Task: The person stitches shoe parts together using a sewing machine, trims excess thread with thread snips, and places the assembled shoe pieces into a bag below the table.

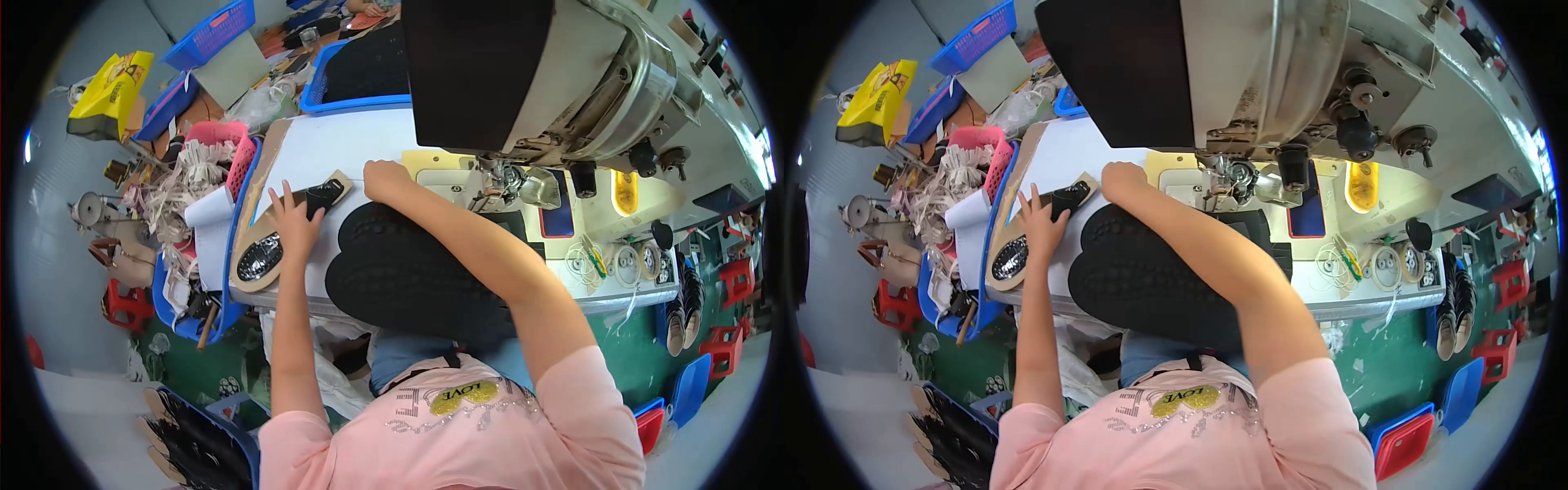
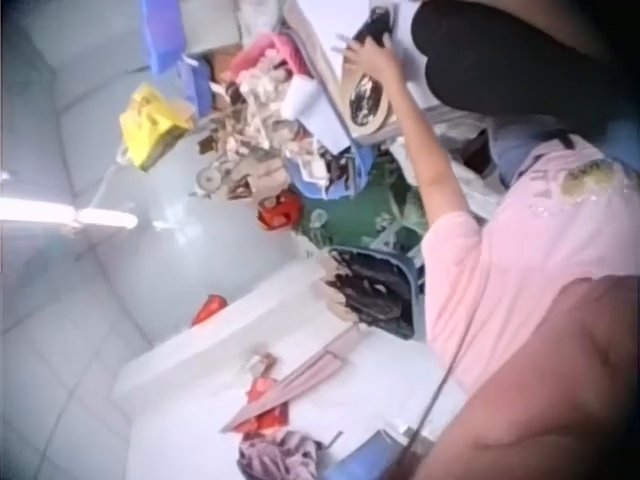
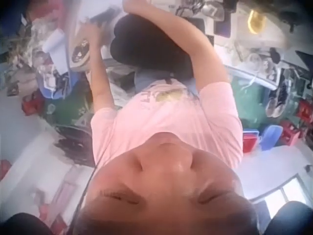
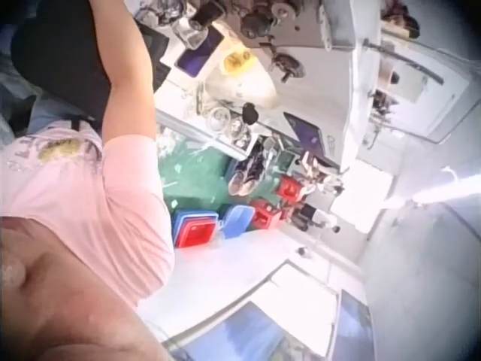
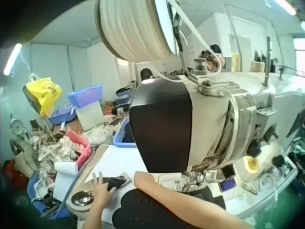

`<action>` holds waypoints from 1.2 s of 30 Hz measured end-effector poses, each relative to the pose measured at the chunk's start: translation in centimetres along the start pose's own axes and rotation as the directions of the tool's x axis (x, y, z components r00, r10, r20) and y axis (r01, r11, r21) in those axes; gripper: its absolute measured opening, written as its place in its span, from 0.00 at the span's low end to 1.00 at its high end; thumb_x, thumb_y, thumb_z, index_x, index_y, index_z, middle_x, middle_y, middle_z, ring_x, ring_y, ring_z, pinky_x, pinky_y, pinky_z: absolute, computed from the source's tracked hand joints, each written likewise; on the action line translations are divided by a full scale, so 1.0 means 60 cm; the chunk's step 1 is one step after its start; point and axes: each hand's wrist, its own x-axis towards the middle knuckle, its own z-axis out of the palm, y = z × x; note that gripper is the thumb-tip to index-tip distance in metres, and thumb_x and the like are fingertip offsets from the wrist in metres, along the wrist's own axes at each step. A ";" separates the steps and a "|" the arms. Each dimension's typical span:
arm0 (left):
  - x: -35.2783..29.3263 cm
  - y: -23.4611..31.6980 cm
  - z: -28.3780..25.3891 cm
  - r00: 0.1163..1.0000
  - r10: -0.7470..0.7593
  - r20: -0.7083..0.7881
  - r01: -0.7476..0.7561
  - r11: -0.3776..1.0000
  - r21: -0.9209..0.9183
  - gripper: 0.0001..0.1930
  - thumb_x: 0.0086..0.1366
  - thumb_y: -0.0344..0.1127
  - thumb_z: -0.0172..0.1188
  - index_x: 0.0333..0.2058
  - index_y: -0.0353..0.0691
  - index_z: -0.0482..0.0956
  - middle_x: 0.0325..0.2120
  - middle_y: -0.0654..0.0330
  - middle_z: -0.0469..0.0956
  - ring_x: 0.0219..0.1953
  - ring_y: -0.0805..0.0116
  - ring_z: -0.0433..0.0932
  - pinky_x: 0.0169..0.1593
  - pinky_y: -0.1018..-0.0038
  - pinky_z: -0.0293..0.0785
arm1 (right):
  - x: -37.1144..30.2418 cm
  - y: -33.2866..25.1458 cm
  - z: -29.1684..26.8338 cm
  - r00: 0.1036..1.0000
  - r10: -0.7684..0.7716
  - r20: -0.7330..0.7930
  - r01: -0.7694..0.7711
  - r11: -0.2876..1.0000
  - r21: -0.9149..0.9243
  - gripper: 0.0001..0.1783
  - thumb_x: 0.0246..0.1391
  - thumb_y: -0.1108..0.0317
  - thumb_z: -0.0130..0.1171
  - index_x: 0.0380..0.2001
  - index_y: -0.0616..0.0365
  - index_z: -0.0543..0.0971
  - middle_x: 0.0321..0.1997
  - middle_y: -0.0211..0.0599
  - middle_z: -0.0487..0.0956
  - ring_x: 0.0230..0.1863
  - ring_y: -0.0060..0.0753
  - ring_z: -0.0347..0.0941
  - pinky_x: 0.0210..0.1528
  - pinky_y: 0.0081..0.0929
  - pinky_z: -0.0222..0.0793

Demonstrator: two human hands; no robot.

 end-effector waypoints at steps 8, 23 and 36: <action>-0.014 -0.033 0.043 0.988 0.101 -0.117 -0.129 0.957 -0.260 0.18 0.51 0.36 0.61 0.36 0.26 0.76 0.45 0.40 0.68 0.48 0.42 0.64 0.55 0.53 0.58 | 0.070 0.026 0.078 1.000 -0.007 -0.006 0.007 0.999 0.043 0.11 0.44 0.67 0.56 0.30 0.59 0.82 0.35 0.49 0.81 0.41 0.48 0.78 0.44 0.43 0.73; 0.031 -0.074 0.030 0.993 0.110 0.050 -0.085 0.930 -0.358 0.13 0.57 0.33 0.62 0.31 0.29 0.70 0.27 0.45 0.71 0.33 0.45 0.69 0.39 0.59 0.66 | -0.438 0.150 -0.371 0.111 0.103 -0.988 0.160 0.980 0.120 0.12 0.47 0.74 0.67 0.32 0.62 0.73 0.21 0.31 0.76 0.21 0.15 0.69 0.23 0.15 0.63; 0.033 0.022 0.004 0.960 -0.199 0.199 0.158 0.967 0.202 0.10 0.62 0.35 0.55 0.37 0.35 0.75 0.40 0.52 0.71 0.49 0.51 0.69 0.45 0.53 0.73 | -0.406 0.166 -0.385 0.039 0.108 -0.993 0.164 0.980 0.113 0.15 0.46 0.69 0.69 0.29 0.64 0.72 0.20 0.34 0.76 0.18 0.20 0.67 0.22 0.17 0.62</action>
